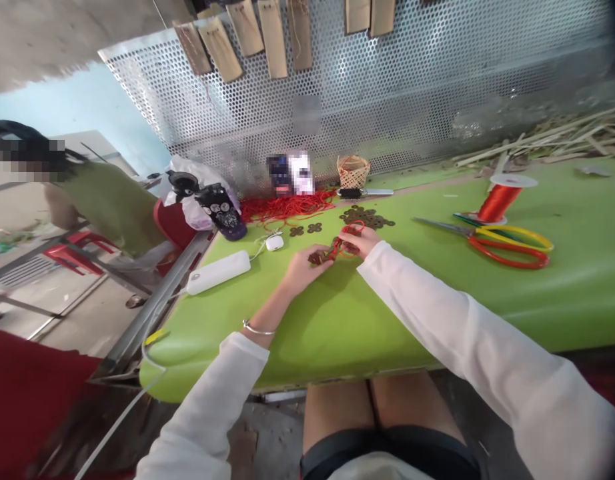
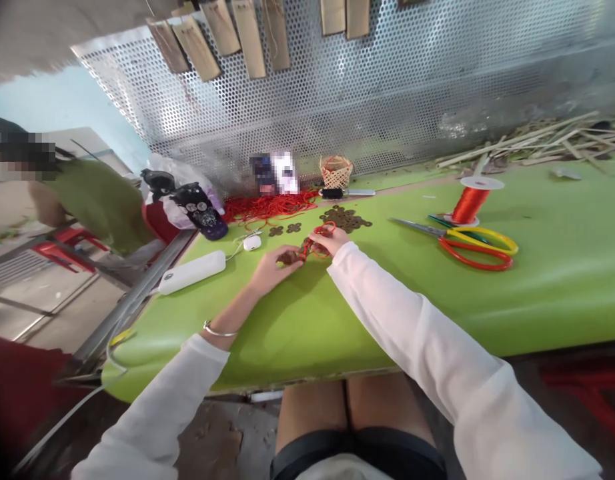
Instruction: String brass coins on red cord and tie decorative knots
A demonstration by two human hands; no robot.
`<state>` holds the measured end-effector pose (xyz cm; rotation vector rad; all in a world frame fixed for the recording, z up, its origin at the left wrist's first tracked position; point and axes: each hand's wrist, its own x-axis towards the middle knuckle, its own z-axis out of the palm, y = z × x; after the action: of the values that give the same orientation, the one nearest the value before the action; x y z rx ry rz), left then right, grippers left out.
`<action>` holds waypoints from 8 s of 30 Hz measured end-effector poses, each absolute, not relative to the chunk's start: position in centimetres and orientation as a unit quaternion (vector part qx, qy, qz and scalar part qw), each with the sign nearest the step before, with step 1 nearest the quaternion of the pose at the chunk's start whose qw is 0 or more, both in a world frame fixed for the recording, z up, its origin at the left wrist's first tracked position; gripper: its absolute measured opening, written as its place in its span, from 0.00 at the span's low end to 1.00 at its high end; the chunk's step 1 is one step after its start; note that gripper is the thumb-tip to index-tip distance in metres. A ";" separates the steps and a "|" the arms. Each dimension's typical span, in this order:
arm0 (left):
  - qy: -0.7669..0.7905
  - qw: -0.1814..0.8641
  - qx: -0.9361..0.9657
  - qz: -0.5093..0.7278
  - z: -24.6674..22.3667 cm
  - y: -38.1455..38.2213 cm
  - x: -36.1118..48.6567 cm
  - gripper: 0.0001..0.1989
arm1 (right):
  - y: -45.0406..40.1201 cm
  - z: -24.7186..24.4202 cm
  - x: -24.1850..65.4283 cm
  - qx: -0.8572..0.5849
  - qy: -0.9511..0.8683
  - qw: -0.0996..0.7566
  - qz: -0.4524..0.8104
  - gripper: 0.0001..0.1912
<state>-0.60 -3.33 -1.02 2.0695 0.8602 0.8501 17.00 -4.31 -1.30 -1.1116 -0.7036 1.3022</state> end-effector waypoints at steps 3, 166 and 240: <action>0.328 0.357 0.814 0.321 -0.8 -3.4 -0.4 0.13 | -4.2 -1.6 17.6 -0.465 -0.308 0.603 0.570 0.12; 0.382 0.393 0.793 0.267 1.7 -4.1 0.2 0.08 | -6.0 -1.1 19.6 -0.377 -0.822 0.417 -0.091 0.10; 0.390 0.225 0.849 0.278 2.3 -3.1 -2.2 0.03 | -8.6 -1.3 15.7 -0.351 -0.541 0.536 0.545 0.04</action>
<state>-2.18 -3.14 2.31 2.3410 1.0768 0.7667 15.67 -8.63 -1.33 -0.8363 -1.2884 1.2982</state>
